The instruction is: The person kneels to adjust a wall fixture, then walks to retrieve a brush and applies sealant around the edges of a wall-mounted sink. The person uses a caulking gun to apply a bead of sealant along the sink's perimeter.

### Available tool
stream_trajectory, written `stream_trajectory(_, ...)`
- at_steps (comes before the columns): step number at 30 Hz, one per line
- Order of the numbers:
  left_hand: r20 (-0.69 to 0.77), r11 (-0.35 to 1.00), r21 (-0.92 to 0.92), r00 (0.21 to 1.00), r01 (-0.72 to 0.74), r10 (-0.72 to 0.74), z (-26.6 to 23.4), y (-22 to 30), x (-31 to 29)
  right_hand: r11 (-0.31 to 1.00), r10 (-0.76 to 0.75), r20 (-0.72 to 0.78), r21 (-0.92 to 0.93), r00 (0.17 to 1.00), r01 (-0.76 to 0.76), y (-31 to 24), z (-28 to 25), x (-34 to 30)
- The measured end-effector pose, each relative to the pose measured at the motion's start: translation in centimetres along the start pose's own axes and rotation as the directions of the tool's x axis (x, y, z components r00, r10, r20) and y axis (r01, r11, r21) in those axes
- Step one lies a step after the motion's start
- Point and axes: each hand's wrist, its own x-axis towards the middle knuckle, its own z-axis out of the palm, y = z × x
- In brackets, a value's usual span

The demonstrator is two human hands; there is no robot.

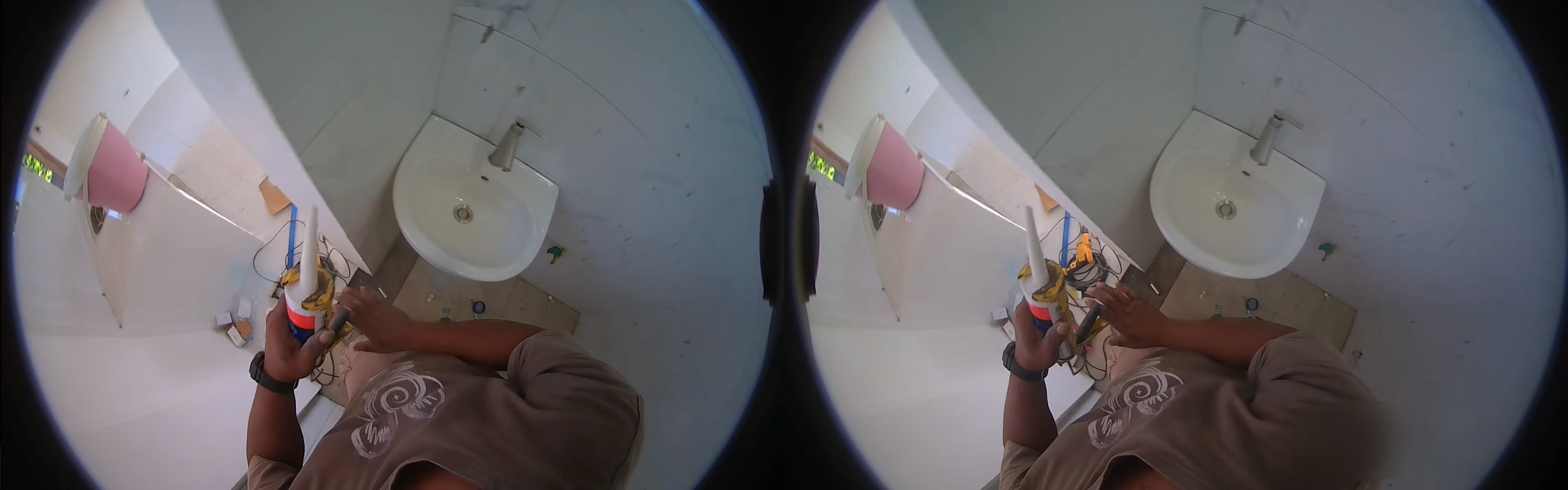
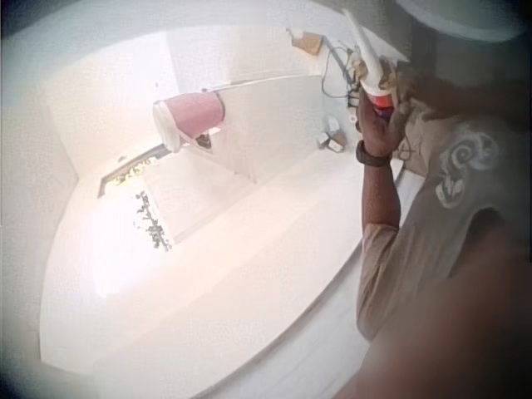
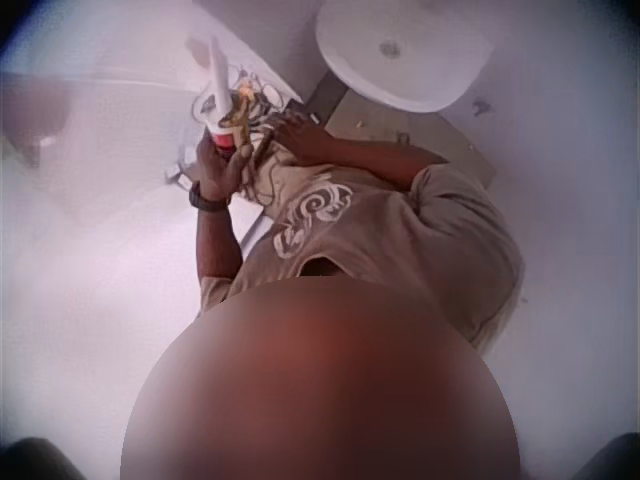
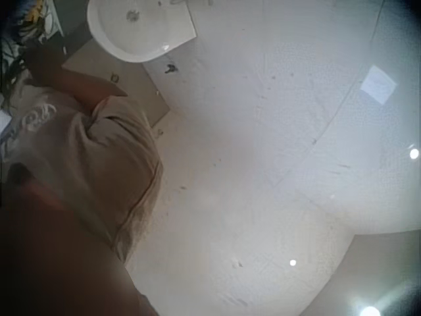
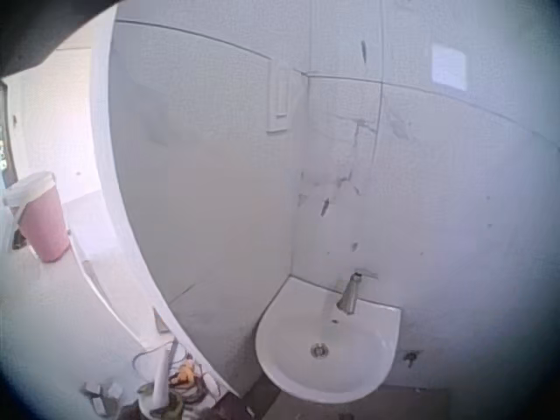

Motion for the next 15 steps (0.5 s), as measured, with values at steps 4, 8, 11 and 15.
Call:
stream_trajectory(4, 0.284, 0.922, 0.323, 0.951, -0.212, 0.119, 8.3, 9.7, 5.7, 0.872, 0.363, 0.016, 0.347, 0.932, -0.345, -0.7, -7.5, -8.5)
stream_trajectory(8, 0.255, 0.936, 0.211, 0.941, -0.281, 0.225, 15.9, 15.5, 9.7, 0.942, 0.331, -0.433, 0.198, 0.838, -0.27, -1.3, -13.1, -16.4)
stream_trajectory(11, 0.167, 0.949, 0.077, 0.942, -0.306, 0.291, 20.5, 17.6, 12.8, 0.964, 0.097, -0.588, -0.147, 0.803, -0.224, -0.6, -15.4, -18.8)
stream_trajectory(15, 0.037, 0.981, -0.018, 0.981, -0.191, 0.192, 25.5, 19.2, 16.7, 0.891, 0.048, -0.739, -0.272, 0.672, -0.363, 1.9, -17.1, -20.1)
